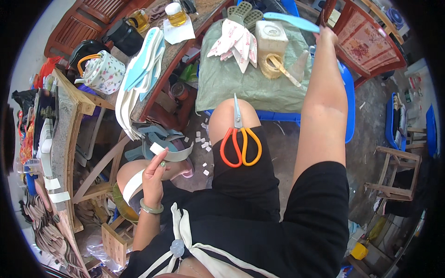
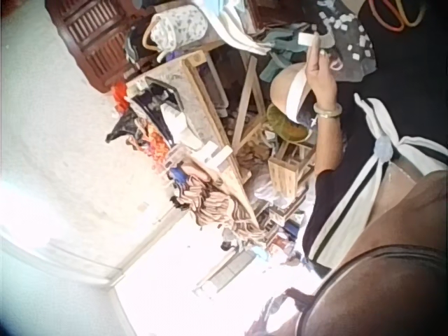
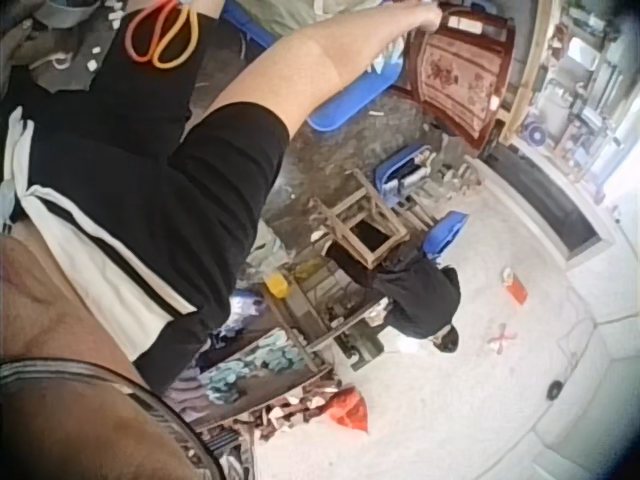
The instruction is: Apply adhesive tape and lining to shoe insole components.
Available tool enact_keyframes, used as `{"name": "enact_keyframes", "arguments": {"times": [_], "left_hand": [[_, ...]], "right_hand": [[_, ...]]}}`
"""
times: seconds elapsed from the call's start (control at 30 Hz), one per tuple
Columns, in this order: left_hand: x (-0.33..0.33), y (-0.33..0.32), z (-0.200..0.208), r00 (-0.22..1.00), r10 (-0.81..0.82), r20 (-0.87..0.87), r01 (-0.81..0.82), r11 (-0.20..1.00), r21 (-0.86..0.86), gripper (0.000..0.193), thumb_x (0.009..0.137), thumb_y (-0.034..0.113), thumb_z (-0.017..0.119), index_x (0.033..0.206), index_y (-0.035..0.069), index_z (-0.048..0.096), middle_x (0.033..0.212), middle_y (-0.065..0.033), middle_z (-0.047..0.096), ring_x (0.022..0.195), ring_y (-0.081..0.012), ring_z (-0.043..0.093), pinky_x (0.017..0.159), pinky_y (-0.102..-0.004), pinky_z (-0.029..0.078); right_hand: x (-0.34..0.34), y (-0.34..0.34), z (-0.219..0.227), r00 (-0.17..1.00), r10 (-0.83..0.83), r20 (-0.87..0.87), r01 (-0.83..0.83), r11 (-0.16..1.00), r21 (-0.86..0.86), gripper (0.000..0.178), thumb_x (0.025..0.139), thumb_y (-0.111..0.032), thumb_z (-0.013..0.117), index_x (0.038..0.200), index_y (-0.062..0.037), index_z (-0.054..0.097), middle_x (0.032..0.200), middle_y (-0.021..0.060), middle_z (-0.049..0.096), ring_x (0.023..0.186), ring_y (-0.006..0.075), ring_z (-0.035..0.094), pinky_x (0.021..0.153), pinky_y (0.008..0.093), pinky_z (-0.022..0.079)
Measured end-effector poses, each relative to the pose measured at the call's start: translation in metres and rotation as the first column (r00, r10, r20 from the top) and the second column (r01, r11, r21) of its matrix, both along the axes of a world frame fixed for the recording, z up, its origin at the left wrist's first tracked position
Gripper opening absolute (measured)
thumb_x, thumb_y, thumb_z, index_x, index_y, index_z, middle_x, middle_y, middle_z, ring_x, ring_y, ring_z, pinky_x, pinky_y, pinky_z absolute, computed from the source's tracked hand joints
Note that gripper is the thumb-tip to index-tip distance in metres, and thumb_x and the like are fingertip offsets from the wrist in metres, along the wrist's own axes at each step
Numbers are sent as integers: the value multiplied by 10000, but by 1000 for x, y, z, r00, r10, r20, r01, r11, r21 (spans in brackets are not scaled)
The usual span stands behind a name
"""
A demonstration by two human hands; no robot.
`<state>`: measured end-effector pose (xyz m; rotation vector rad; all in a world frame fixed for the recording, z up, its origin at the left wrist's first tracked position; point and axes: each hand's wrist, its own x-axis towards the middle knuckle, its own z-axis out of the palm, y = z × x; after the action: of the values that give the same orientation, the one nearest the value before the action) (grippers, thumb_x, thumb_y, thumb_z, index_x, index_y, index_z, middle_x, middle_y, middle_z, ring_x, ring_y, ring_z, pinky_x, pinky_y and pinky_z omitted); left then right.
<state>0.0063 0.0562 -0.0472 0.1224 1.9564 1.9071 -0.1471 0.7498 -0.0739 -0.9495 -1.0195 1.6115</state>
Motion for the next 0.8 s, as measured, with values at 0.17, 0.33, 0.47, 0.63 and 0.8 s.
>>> {"name": "enact_keyframes", "arguments": {"times": [0.17, 0.33, 0.47, 0.63, 0.8], "left_hand": [[-4, 20, -10, 996, -85, 32, 85, 996, 18, 390, 882, 16, 452, 1250, 41, 579, 1323, -84, 537, 1119, -125, 529, 863, -249, 462], [-3, 24, -18, 995, -71, 70, 76, 995, -66, 375, 900, 27, 456, 1255, 43, 574, 1329, -75, 530, 1121, -120, 535, 877, -229, 458], [-11, 36, -24, 989, -118, 90, 125, 990, -73, 382, 886, -26, 460, 1256, -2, 554, 1324, -115, 522, 1158, -171, 523, 969, -285, 419], [-13, 39, -19, 988, -116, 105, 124, 989, -77, 378, 892, -24, 456, 1257, -3, 552, 1321, -125, 523, 1172, -185, 518, 964, -285, 425], [-15, 38, -16, 985, -85, 152, 94, 994, -53, 376, 898, -22, 449, 1260, -2, 549, 1319, -129, 522, 1157, -187, 527, 931, -280, 453]], "right_hand": [[4, 59, 6, 959, 272, -77, -265, 960, 89, 366, 810, 29, 647, 1158, 17, 532, 1082, 152, 606, 937, 295, 633, 806, 427, 561], [1, 10, 9, 885, 449, 124, -455, 890, 23, 274, 907, -104, 584, 1180, -80, 584, 1111, 107, 628, 997, 268, 622, 899, 389, 524], [13, 44, -9, 913, 357, 198, -344, 934, -97, 347, 915, -103, 561, 1236, 2, 478, 1117, 194, 600, 925, 360, 647, 729, 420, 597], [-9, 32, -26, 854, 217, 472, -119, 966, -229, 228, 922, -18, 422, 1123, 89, 439, 1046, 252, 609, 768, 325, 680, 553, 313, 587], [-7, 39, -31, 710, 327, 623, -283, 944, -173, 234, 907, 0, 399, 1122, 89, 419, 984, 280, 624, 730, 330, 686, 468, 274, 545]]}}
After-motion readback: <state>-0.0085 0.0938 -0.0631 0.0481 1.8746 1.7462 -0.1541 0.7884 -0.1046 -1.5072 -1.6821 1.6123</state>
